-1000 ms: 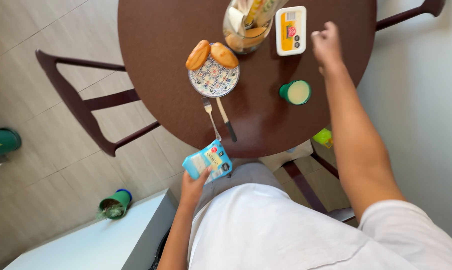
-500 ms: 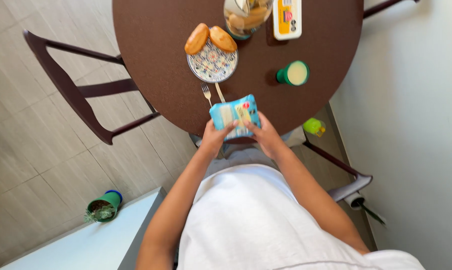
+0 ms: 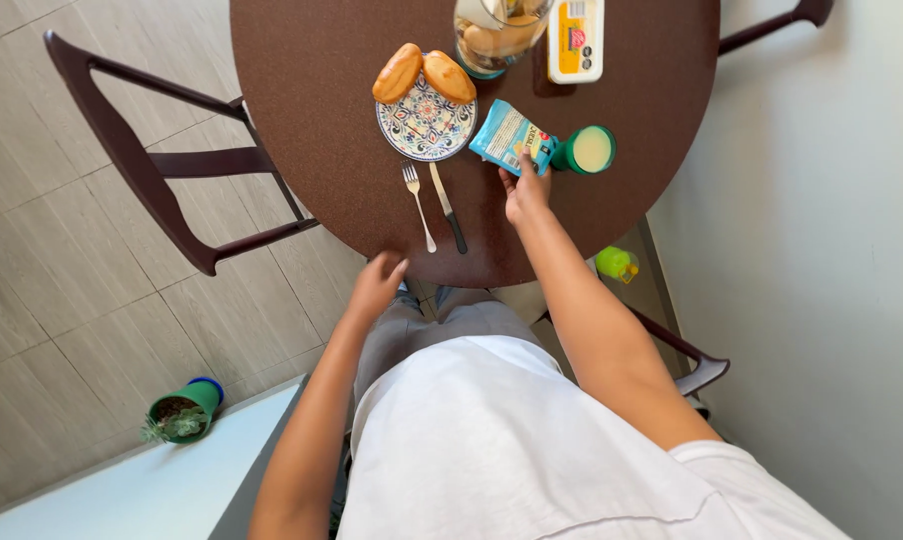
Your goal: Set the table with bread, scrambled eggs, a drink, butter, and cheese slices.
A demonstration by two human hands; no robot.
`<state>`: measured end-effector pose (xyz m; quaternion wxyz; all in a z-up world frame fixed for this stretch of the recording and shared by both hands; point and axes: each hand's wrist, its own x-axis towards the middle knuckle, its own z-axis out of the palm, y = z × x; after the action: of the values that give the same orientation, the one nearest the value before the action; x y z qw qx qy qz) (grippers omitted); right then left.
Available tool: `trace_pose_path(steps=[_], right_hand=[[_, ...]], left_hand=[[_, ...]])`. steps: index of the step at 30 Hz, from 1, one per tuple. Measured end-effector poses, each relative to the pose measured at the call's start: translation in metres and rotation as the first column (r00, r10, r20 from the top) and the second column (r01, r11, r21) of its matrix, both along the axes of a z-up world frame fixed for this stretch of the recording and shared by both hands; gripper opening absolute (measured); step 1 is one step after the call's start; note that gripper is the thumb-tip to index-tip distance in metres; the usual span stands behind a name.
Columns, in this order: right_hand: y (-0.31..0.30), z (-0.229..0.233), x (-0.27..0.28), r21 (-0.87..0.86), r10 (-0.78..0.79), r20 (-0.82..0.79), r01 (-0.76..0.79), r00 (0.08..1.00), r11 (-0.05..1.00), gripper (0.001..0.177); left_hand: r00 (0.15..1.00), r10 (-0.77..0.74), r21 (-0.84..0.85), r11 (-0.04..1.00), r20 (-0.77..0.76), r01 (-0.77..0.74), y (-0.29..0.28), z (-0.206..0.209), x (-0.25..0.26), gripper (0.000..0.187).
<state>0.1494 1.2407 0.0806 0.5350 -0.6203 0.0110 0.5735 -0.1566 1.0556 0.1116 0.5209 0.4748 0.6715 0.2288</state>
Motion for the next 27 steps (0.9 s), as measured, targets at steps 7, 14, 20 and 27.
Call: trace_pose_path(steps=[7, 14, 20, 27], right_hand=[[0.036, -0.04, -0.003, -0.06, -0.053, -0.05, 0.05, 0.997, 0.997, 0.037], [0.031, -0.098, 0.008, -0.06, 0.001, 0.056, 0.002, 0.998, 0.998, 0.029], [0.028, -0.072, -0.002, -0.185, 0.002, 0.107, 0.018, 0.994, 0.983, 0.026], [-0.022, -0.034, -0.036, -0.275, -0.038, 0.124, 0.071, 0.992, 0.959, 0.027]], left_hand=[[0.863, -0.182, -0.4, 0.916, -0.471, -0.025, -0.2, -0.032, -0.085, 0.039], [0.905, -0.119, -0.644, 0.741, -0.408, -0.193, -0.365, -0.051, -0.11, 0.044], [0.98, -0.041, -0.642, 0.761, -0.195, -0.095, -0.363, -0.067, -0.129, 0.038], [0.978, -0.023, -0.35, 0.935, -0.205, -0.052, -0.233, -0.046, -0.151, 0.029]])
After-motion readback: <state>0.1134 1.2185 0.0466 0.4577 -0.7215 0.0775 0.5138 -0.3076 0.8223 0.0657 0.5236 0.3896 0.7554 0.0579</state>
